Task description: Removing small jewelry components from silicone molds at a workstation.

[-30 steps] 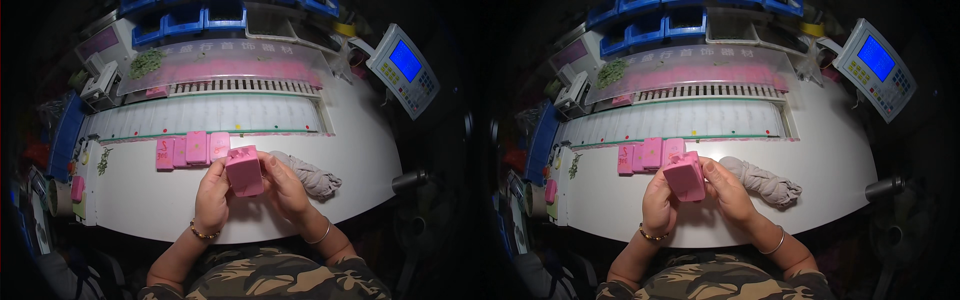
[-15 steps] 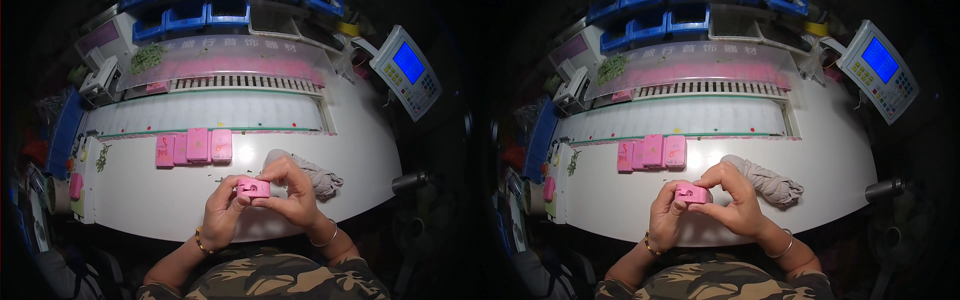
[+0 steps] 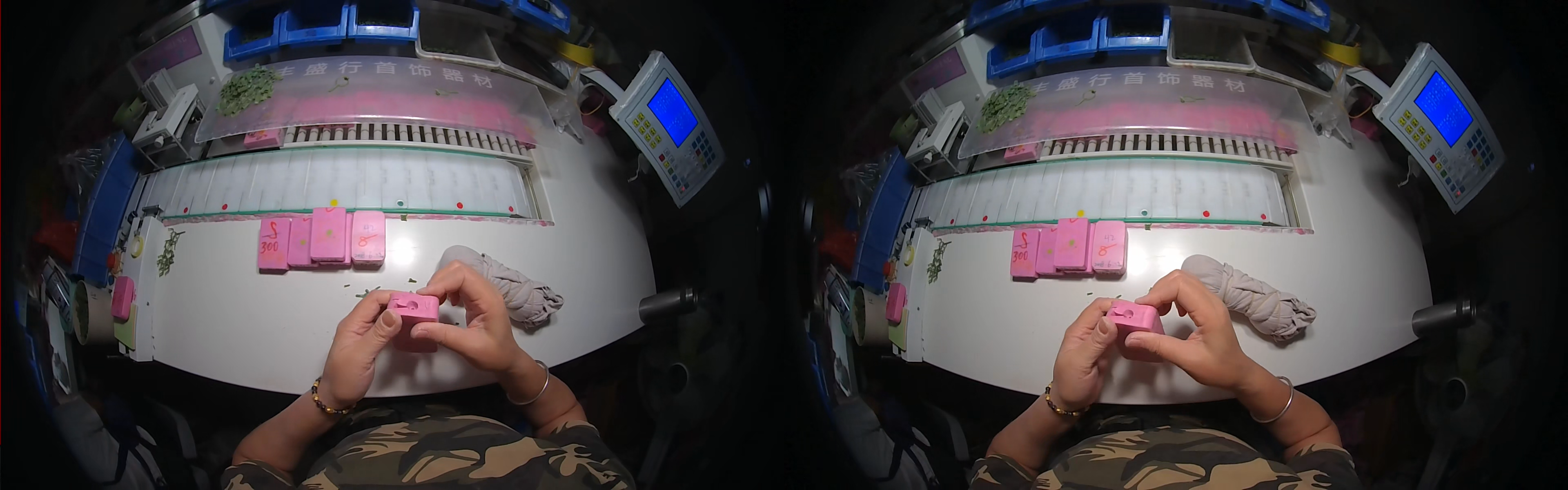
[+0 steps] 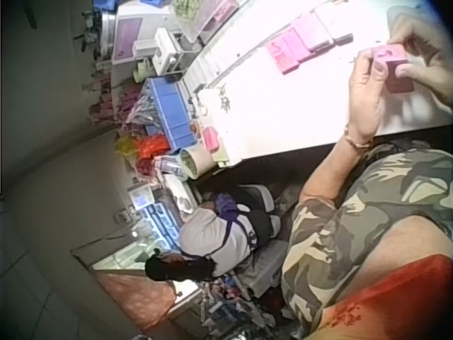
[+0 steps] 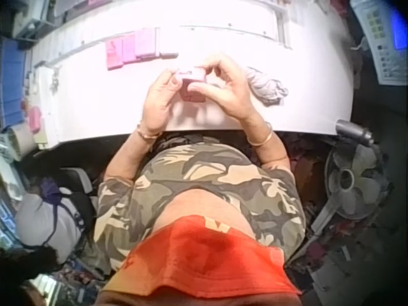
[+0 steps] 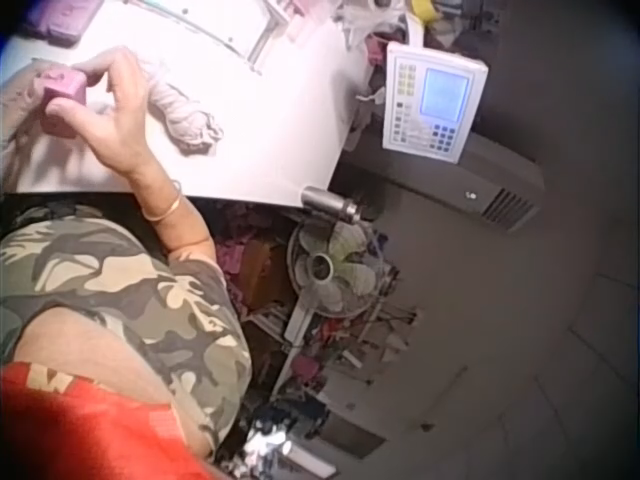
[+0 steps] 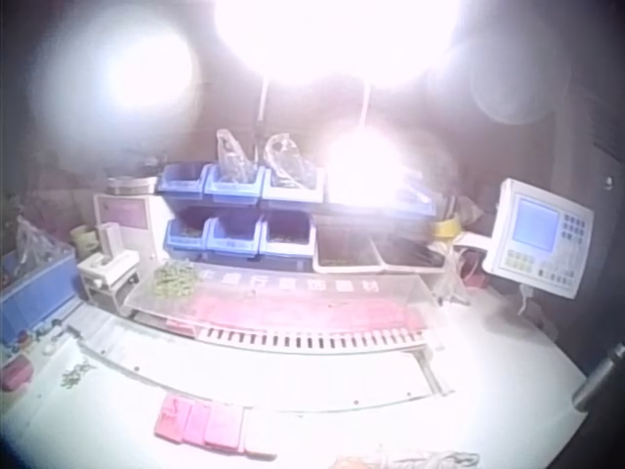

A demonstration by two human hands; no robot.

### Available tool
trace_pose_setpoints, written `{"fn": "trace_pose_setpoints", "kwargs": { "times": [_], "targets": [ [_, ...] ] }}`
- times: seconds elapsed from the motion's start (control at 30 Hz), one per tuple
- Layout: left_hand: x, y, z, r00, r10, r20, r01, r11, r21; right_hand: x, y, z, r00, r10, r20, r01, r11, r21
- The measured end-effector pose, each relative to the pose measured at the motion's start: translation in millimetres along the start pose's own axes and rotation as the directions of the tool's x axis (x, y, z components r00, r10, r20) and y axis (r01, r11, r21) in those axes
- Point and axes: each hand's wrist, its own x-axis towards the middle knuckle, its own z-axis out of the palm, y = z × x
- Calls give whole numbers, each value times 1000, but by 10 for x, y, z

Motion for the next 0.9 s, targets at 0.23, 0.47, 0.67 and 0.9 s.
{"fn": "trace_pose_setpoints", "kwargs": {
  "times": [0.23, 0.47, 0.67, 0.9],
  "targets": [
    [117, -2, -54, 817, 573, 70, -450, 556, 699, 47, -38, 48, 997, -49, -67, 43, 994, -97],
    [135, 33, -129, 873, 477, 100, -460, 736, 497, 147, -13, -67, 983, -153, 101, 166, 977, -132],
    [104, 373, -416, 895, -50, 442, 32, 998, 48, 239, -53, -124, 933, -146, 329, 52, 959, 277],
    [251, 842, -703, 997, -52, 49, 38, 968, 249, 533, 86, 0, 995, -46, 90, 60, 985, -161]
  ]
}}
